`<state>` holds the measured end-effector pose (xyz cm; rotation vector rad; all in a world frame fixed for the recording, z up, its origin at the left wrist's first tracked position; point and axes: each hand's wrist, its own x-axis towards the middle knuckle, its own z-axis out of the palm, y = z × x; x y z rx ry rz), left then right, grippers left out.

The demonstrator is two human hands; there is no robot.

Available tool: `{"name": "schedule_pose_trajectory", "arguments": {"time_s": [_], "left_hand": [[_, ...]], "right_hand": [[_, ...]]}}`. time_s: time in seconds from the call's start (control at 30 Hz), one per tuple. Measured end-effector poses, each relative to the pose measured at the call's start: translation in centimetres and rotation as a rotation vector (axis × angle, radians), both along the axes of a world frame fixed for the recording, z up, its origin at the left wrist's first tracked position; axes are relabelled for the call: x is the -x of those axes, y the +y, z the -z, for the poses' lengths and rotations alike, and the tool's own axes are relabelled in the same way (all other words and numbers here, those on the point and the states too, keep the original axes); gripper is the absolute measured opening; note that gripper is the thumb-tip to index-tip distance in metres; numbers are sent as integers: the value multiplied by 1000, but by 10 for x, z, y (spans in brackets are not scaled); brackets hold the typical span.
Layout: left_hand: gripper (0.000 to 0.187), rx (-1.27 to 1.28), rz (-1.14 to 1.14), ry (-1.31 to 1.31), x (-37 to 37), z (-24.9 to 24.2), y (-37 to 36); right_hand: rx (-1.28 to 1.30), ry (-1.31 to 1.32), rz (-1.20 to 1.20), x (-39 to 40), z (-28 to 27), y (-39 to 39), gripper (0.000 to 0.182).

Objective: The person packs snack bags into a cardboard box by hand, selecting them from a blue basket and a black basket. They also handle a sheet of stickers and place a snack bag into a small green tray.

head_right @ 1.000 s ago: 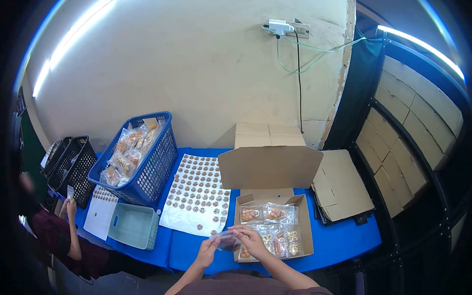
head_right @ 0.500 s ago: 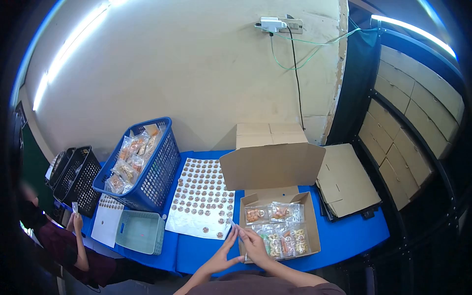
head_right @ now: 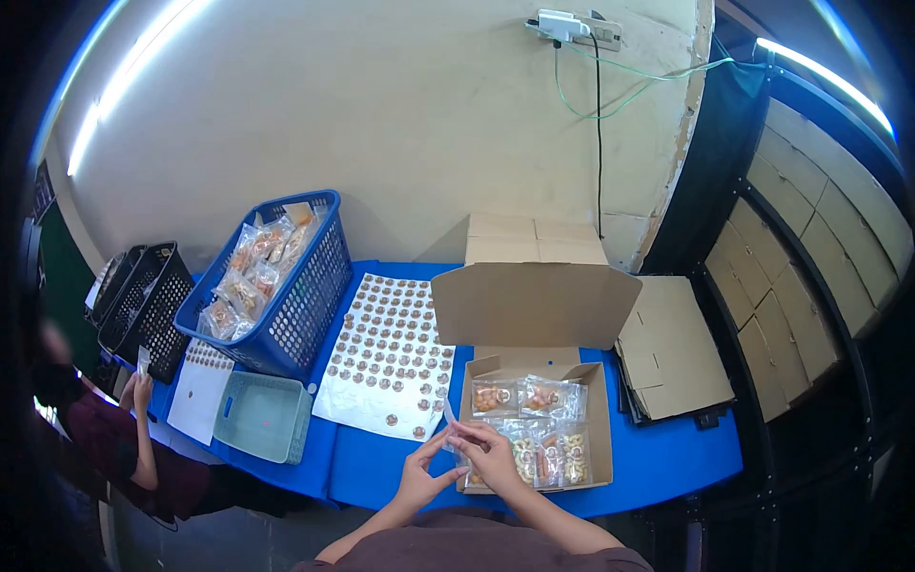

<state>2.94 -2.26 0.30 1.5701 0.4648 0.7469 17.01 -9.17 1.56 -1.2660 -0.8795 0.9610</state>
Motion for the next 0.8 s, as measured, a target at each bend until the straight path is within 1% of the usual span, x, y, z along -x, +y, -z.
{"name": "schedule_pose_trajectory", "arguments": {"time_s": [0.03, 0.07, 0.13, 0.17, 0.2, 0.23, 0.27, 0.3, 0.33, 0.37, 0.4, 0.43, 0.47, 0.5, 0.53, 0.57, 0.6, 0.63, 0.67, 0.7, 0.73, 0.8], "left_hand": [[60, 16, -12, -10, 0, 0, 0], [60, 23, -18, -9, 1, -1, -1], [51, 34, -45, 59, 4, -4, -2], [51, 34, -60, 54, 3, -3, -2], [45, 73, -63, 70, 2, -1, -3], [40, 113, -73, 88, 3, -1, -3], [40, 110, -102, 85, 4, -2, -1], [31, 87, -111, 120, 5, -4, 0], [22, 74, -119, 158, 7, -5, -1], [16, 37, -127, 161, 8, -5, 0], [16, 55, -150, 164, 9, -8, 3], [16, 16, -125, 140, 10, -12, 4], [17, -28, -96, 111, 9, -12, 4], [21, -23, -108, 68, 9, -2, 4], [21, -18, -110, 61, 10, -3, 5], [22, -6, -116, 81, 13, -8, 7], [24, -4, -120, 98, 14, -12, 11], [27, 62, -71, 90, 17, -13, 12], [27, 58, -69, 83, 16, -15, 14], [27, 140, -74, 80, 17, -16, 12], [28, 218, -83, 76, 18, -17, 12], [31, 215, -56, 28, 21, -13, 16]], "right_hand": [[3, 93, -14, -1, 6, 2, 46], [9, 95, -20, -1, 10, 3, 46], [-15, 217, 54, -1, 13, 5, 72], [96, 151, 72, -5, 10, 4, 95], [92, 148, 50, -9, 11, 4, 95], [130, -62, 111, -11, 14, 3, 99], [162, -273, 170, -14, 16, 4, 104], [118, -290, 181, -12, 10, 4, 96], [120, -290, 150, -13, 8, 3, 96], [101, -391, 129, -17, 6, 2, 85], [84, -493, 109, -17, 2, 0, 74], [58, -445, 134, -14, -5, 0, 43], [69, -450, 119, -13, -4, 0, 43], [73, -300, 58, -15, -2, 0, 34], [71, -151, 5, -17, 0, 1, 25], [55, -108, 7, -17, 4, 1, 12], [50, -117, 10, -18, 4, 0, 12], [48, -77, -33, -20, 4, 1, 14], [53, -34, -78, -21, 4, 0, 19], [58, -36, -76, -22, 3, -2, 19], [52, -15, -81, -22, 3, -2, 24], [48, 26, -94, -24, 3, -2, 36]]}}
